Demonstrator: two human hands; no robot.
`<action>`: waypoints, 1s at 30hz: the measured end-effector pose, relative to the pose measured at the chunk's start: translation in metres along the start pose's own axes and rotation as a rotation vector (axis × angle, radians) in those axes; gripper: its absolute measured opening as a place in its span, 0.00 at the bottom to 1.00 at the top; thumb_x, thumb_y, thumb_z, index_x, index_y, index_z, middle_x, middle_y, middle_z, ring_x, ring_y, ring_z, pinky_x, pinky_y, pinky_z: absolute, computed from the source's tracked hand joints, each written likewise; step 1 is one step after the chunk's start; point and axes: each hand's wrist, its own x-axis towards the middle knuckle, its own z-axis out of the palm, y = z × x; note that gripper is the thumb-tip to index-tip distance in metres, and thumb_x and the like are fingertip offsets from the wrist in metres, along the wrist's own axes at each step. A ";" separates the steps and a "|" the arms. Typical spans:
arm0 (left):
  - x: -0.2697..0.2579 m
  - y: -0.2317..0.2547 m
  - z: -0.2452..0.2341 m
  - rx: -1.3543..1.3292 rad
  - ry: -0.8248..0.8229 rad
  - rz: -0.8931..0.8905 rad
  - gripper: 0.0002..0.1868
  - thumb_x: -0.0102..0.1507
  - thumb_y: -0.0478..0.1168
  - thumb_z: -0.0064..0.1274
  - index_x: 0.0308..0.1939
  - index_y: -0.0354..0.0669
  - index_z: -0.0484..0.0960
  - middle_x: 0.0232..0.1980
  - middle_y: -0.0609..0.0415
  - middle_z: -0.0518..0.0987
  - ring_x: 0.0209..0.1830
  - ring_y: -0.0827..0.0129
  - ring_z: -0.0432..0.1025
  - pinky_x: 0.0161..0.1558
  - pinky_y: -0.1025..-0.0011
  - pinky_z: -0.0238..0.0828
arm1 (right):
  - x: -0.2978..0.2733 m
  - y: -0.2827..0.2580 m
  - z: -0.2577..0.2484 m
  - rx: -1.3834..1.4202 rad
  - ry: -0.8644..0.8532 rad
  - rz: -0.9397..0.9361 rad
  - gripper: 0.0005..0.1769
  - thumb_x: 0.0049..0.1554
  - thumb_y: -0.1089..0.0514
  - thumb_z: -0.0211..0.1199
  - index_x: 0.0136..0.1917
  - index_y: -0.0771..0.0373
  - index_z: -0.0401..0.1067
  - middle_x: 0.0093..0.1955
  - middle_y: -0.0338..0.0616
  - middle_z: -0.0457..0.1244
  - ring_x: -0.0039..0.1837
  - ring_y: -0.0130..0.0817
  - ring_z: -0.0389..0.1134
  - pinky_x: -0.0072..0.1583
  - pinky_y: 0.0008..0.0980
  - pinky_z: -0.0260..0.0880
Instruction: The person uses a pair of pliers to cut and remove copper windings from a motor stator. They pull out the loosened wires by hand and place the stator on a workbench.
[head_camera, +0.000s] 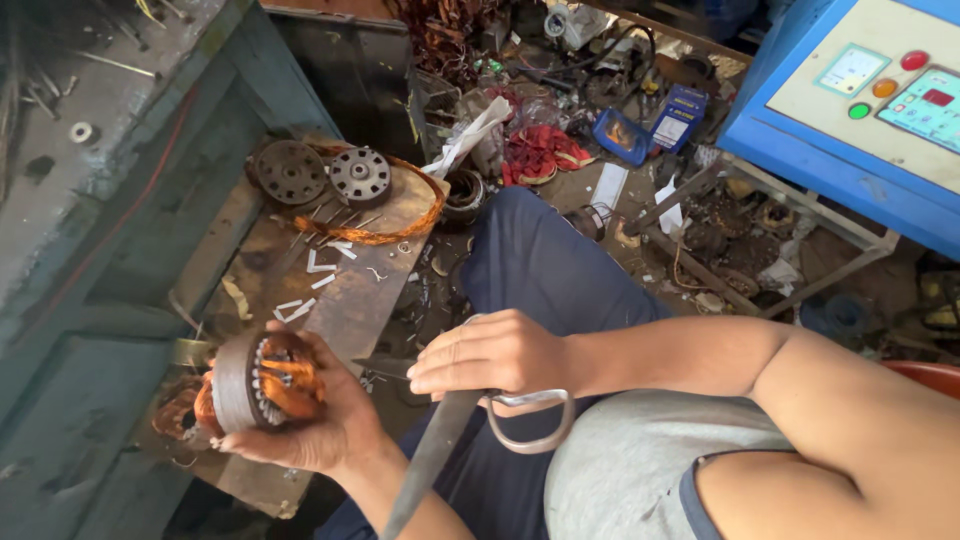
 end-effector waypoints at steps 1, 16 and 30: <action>-0.001 -0.001 0.000 -0.036 -0.008 -0.001 0.45 0.59 0.63 0.68 0.73 0.51 0.67 0.65 0.54 0.75 0.66 0.57 0.69 0.70 0.64 0.69 | -0.001 0.000 -0.004 -0.011 -0.011 -0.010 0.13 0.58 0.65 0.69 0.57 0.65 0.77 0.59 0.47 0.70 0.61 0.42 0.74 0.56 0.37 0.76; -0.016 -0.006 0.034 -0.373 0.054 -0.147 0.43 0.61 0.63 0.61 0.74 0.50 0.68 0.68 0.43 0.70 0.68 0.53 0.69 0.65 0.65 0.75 | 0.012 -0.027 -0.021 -0.239 -0.096 -0.274 0.12 0.61 0.63 0.62 0.57 0.69 0.76 0.61 0.56 0.69 0.63 0.50 0.73 0.61 0.43 0.75; -0.027 -0.016 0.038 -0.606 -0.101 -0.168 0.52 0.66 0.72 0.52 0.74 0.29 0.59 0.67 0.33 0.67 0.64 0.50 0.71 0.63 0.61 0.76 | 0.028 -0.028 0.000 -0.331 -0.282 -0.376 0.13 0.56 0.63 0.64 0.55 0.67 0.78 0.56 0.55 0.71 0.61 0.48 0.73 0.59 0.41 0.73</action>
